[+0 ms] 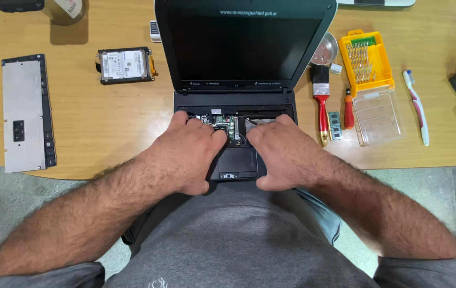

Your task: The person removes the palm rest cover from a laptop, disconnects internal cables, and uses a screwdriver to unscrew and remove a small component from the motherboard. The person then reconnects the cables and reattaches the palm rest cover.

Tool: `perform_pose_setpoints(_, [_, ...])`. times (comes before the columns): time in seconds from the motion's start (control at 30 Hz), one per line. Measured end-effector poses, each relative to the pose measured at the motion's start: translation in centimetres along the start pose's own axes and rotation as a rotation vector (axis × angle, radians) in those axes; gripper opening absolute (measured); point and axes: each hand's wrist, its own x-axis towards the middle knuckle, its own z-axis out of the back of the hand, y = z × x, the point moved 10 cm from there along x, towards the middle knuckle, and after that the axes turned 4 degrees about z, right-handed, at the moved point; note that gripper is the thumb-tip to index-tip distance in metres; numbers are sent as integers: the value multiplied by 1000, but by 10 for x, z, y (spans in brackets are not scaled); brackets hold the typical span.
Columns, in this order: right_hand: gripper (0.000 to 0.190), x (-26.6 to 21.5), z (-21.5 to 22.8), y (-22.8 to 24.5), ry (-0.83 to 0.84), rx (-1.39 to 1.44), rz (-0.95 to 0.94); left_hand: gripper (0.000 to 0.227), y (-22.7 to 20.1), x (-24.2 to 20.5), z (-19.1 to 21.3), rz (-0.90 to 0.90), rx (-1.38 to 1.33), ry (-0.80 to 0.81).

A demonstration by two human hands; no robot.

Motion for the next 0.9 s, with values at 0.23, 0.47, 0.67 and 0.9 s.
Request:
perform_pose_setpoints(0.23, [72,-5,14,9,21,-2,22,63,9,-13,-5,-62,-73,-25])
perform_pose_setpoints(0.47, [96,-9,-15,-1,-10,30,-3,64,34,-28,13,-374,-370,-755])
perform_pose_setpoints(0.67, [99,-22,4,9,-358,4,80,60,50,9,4,-211,-188,-751])
perform_pose_setpoints(0.9, [90,-26,5,3,-197,122,84,60,65,7,19,-212,-319,-639])
